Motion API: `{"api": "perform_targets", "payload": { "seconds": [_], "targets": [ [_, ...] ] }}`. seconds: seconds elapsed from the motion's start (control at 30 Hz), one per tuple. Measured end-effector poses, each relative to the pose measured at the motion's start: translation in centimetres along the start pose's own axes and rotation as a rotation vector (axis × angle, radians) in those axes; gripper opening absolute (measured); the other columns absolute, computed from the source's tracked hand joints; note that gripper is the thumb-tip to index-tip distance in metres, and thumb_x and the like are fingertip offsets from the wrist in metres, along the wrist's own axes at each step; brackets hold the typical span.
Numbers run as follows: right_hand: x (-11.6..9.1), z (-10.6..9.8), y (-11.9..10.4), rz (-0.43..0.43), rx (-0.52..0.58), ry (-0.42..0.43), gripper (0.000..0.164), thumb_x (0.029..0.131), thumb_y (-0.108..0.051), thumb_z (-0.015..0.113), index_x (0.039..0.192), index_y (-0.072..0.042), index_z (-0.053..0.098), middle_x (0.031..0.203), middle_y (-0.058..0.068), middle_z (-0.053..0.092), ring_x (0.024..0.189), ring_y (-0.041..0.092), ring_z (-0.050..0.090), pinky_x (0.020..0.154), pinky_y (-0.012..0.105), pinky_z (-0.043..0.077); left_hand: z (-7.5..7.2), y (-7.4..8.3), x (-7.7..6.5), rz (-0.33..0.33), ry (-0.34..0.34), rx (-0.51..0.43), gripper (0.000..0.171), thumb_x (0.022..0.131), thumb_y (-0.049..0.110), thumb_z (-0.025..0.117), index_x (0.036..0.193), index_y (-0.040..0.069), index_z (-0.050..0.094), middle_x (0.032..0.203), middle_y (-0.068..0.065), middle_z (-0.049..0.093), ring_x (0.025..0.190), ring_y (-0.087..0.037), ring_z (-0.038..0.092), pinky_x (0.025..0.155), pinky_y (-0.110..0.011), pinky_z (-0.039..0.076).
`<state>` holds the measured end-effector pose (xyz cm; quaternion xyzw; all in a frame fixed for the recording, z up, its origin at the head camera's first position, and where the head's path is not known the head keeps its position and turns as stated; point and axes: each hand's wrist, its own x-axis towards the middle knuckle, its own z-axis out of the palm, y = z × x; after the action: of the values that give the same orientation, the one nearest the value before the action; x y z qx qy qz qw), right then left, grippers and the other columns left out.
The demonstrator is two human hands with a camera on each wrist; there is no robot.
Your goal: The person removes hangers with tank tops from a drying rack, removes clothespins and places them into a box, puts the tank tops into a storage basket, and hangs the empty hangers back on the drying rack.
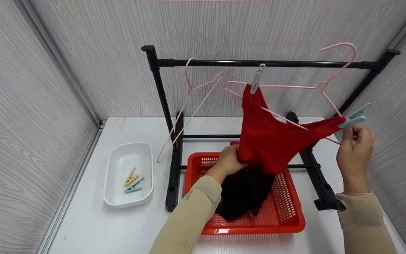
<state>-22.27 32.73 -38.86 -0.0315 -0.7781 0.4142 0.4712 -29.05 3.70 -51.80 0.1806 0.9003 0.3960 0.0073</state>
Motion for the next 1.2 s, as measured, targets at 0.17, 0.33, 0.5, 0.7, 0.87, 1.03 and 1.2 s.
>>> {"api": "perform_targets", "payload": {
  "seconds": [0.17,0.33,0.5,0.7,0.87,1.03,1.2],
  "targets": [
    [0.1,-0.1,1.9,0.005,-0.011,-0.012,0.018,0.097,0.001,0.059,0.098,0.018,0.058,0.087,-0.02,0.043,0.089,-0.005,0.039,0.082,0.019,0.032,0.6,-0.1,0.3,-0.026,0.035,0.106,0.033,0.083,0.02,0.079,0.112,0.01,0.069,0.116,-0.005,0.068,0.115,-0.026,0.058,0.102,-0.036,0.043],
    [0.0,0.0,2.6,0.0,-0.003,-0.034,0.02,0.098,-0.003,0.06,0.099,0.017,0.06,0.087,-0.021,0.045,0.09,-0.005,0.04,0.082,0.019,0.033,1.0,-0.1,0.4,-0.073,0.085,0.146,0.033,0.085,0.011,0.075,0.118,0.009,0.069,0.119,-0.008,0.064,0.114,-0.028,0.056,0.1,-0.038,0.044],
    [-0.2,-0.1,2.6,0.002,-0.006,-0.055,0.019,0.098,-0.004,0.06,0.099,0.015,0.061,0.087,-0.021,0.046,0.09,-0.004,0.039,0.081,0.02,0.031,0.8,0.0,0.6,-0.098,0.116,0.072,0.032,0.083,-0.002,0.068,0.114,0.009,0.072,0.113,-0.007,0.062,0.111,-0.026,0.056,0.098,-0.037,0.046],
    [-0.2,-0.1,2.6,-0.005,-0.016,-0.063,0.02,0.098,-0.005,0.061,0.098,0.015,0.06,0.087,-0.021,0.046,0.09,-0.004,0.04,0.081,0.02,0.031,0.9,0.1,0.8,-0.11,0.113,-0.007,0.022,0.089,0.004,0.062,0.109,0.009,0.071,0.114,-0.008,0.063,0.111,-0.026,0.058,0.097,-0.036,0.047],
    [-0.4,0.1,2.5,-0.012,-0.02,-0.058,0.019,0.098,-0.003,0.06,0.097,0.015,0.06,0.087,-0.021,0.045,0.09,-0.005,0.04,0.081,0.019,0.032,0.9,-0.3,1.1,-0.031,0.135,-0.078,0.022,0.093,0.013,0.059,0.114,0.01,0.067,0.118,-0.009,0.065,0.114,-0.025,0.059,0.1,-0.035,0.046],
    [-0.6,0.3,2.7,-0.018,-0.017,-0.063,0.02,0.099,-0.004,0.059,0.097,0.016,0.06,0.088,-0.022,0.045,0.09,-0.005,0.041,0.082,0.02,0.033,0.7,-0.6,1.0,0.062,0.195,-0.186,0.023,0.086,0.006,0.066,0.108,0.006,0.059,0.105,-0.01,0.066,0.103,-0.024,0.061,0.094,-0.034,0.048],
    [-0.8,0.3,2.7,-0.022,-0.006,-0.076,0.02,0.099,-0.004,0.059,0.098,0.017,0.059,0.089,-0.023,0.046,0.09,-0.005,0.04,0.082,0.019,0.033,0.3,-0.7,0.8,0.086,0.241,-0.19,0.034,0.084,-0.001,0.066,0.113,0.006,0.048,0.103,-0.013,0.065,0.098,-0.026,0.063,0.089,-0.036,0.05]
  ]
}}
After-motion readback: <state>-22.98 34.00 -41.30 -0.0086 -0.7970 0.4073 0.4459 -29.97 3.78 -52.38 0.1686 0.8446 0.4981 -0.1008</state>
